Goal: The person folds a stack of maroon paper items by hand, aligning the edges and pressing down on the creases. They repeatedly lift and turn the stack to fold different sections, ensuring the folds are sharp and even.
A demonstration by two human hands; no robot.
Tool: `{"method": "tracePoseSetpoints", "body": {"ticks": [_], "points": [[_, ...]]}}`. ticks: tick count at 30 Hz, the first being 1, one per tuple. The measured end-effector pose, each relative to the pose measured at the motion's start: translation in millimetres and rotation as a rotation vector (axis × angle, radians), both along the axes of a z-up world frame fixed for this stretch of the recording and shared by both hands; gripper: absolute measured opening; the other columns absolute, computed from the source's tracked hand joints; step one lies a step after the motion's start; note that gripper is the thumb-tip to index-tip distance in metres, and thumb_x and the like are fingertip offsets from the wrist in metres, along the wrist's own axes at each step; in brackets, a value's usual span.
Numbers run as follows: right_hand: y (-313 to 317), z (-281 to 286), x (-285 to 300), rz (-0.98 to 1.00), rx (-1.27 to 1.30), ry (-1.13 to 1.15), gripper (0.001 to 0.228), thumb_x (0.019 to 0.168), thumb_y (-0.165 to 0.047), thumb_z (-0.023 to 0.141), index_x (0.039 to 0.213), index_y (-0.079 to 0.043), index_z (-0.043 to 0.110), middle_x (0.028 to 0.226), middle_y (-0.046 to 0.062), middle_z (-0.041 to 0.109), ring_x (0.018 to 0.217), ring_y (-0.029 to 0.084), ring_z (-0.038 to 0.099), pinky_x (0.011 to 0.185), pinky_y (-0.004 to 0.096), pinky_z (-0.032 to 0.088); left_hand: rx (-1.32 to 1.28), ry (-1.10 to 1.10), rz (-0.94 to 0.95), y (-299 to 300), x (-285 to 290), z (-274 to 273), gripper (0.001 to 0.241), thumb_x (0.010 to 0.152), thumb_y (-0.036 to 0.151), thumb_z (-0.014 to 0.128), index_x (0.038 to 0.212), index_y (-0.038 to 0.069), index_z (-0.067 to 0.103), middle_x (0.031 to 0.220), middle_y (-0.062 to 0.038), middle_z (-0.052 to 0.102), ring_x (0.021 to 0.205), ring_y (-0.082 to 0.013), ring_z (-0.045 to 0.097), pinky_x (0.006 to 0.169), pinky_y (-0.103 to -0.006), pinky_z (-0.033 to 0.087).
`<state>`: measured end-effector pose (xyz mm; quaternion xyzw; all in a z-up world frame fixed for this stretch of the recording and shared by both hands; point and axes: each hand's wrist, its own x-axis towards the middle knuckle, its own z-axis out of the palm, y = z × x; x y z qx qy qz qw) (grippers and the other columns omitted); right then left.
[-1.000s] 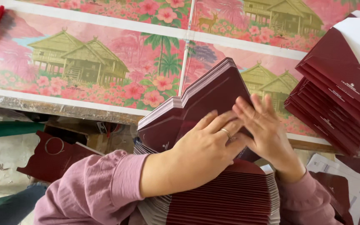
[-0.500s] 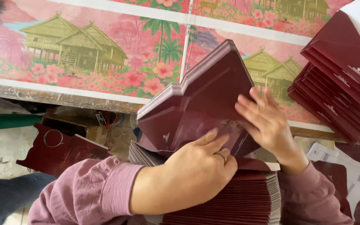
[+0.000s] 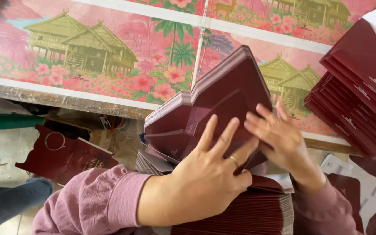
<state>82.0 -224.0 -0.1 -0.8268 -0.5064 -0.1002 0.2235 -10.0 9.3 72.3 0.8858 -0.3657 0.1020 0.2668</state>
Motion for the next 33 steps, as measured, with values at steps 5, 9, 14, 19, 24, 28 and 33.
{"method": "tracePoseSetpoints", "body": {"ticks": [5, 9, 14, 19, 24, 28, 33], "points": [[9.7, 58.2, -9.8, 0.018, 0.218, 0.324, 0.050, 0.098, -0.042, 0.028, 0.105, -0.008, 0.064, 0.113, 0.006, 0.066, 0.117, 0.026, 0.062, 0.120, 0.051, 0.035, 0.134, 0.056, 0.084, -2.2, -4.7, 4.7, 0.051, 0.086, 0.029, 0.048, 0.137, 0.033, 0.047, 0.126, -0.026, 0.061, 0.069, -0.0275, 0.062, 0.065, -0.0372, 0.044], [4.3, -3.1, 16.5, 0.000, -0.067, 0.098, 0.086, 0.085, -0.036, 0.071, 0.151, -0.011, 0.022, 0.158, 0.003, 0.015, 0.149, 0.030, 0.010, 0.124, 0.052, 0.006, 0.138, 0.180, -0.038, -2.5, -5.7, -2.6, 0.017, 0.090, 0.025, 0.056, 0.083, 0.010, 0.061, 0.060, -0.006, 0.063, 0.044, -0.0258, 0.060, 0.035, -0.0401, 0.040], [9.9, 19.5, -11.8, 0.015, -0.036, 0.163, 0.033, 0.090, -0.006, 0.056, 0.123, -0.010, 0.058, 0.129, 0.006, 0.060, 0.128, 0.035, 0.053, 0.117, 0.059, 0.023, -0.042, 0.039, 0.071, 2.1, -2.6, 5.0, 0.014, 0.080, 0.024, 0.057, 0.082, 0.014, 0.068, 0.131, -0.026, 0.053, 0.124, -0.0579, 0.045, 0.105, -0.0720, 0.029], [2.7, 34.1, 2.8, -0.025, 0.093, 0.245, 0.045, 0.089, -0.041, 0.048, 0.118, -0.007, 0.055, 0.126, 0.012, 0.056, 0.128, 0.035, 0.048, 0.122, 0.055, 0.023, 0.091, 0.080, 0.041, -0.6, -3.2, 7.5, 0.033, 0.085, 0.023, 0.050, 0.117, 0.018, 0.056, 0.098, -0.017, 0.060, 0.083, -0.0365, 0.058, 0.070, -0.0436, 0.042], [6.6, -13.1, 11.6, -0.006, -0.045, -0.006, 0.068, 0.085, -0.018, 0.075, 0.142, -0.005, 0.040, 0.151, 0.009, 0.033, 0.145, 0.034, 0.018, 0.120, 0.061, 0.010, 0.141, 0.180, -0.074, -0.6, -5.2, -4.2, 0.025, 0.083, 0.015, 0.053, 0.102, 0.004, 0.064, 0.057, -0.004, 0.063, 0.046, -0.0266, 0.060, 0.042, -0.0385, 0.042], [9.2, 27.7, -6.6, 0.029, 0.007, 0.174, 0.032, 0.087, -0.017, 0.057, 0.117, -0.006, 0.062, 0.125, 0.009, 0.061, 0.126, 0.034, 0.053, 0.118, 0.060, 0.024, -0.012, 0.028, 0.066, 2.0, -2.8, 5.1, 0.017, 0.082, 0.020, 0.052, 0.087, 0.013, 0.067, 0.117, -0.023, 0.058, 0.117, -0.0533, 0.052, 0.104, -0.0658, 0.033], [7.7, 29.7, 3.0, -0.009, 0.226, 0.189, 0.042, 0.097, -0.030, 0.041, 0.124, 0.000, 0.052, 0.127, 0.014, 0.058, 0.129, 0.031, 0.053, 0.125, 0.054, 0.033, 0.105, 0.046, 0.087, -0.9, -6.3, 2.9, 0.048, 0.087, 0.024, 0.047, 0.135, 0.030, 0.049, 0.125, -0.024, 0.061, 0.066, -0.0288, 0.062, 0.069, -0.0401, 0.046]]}}
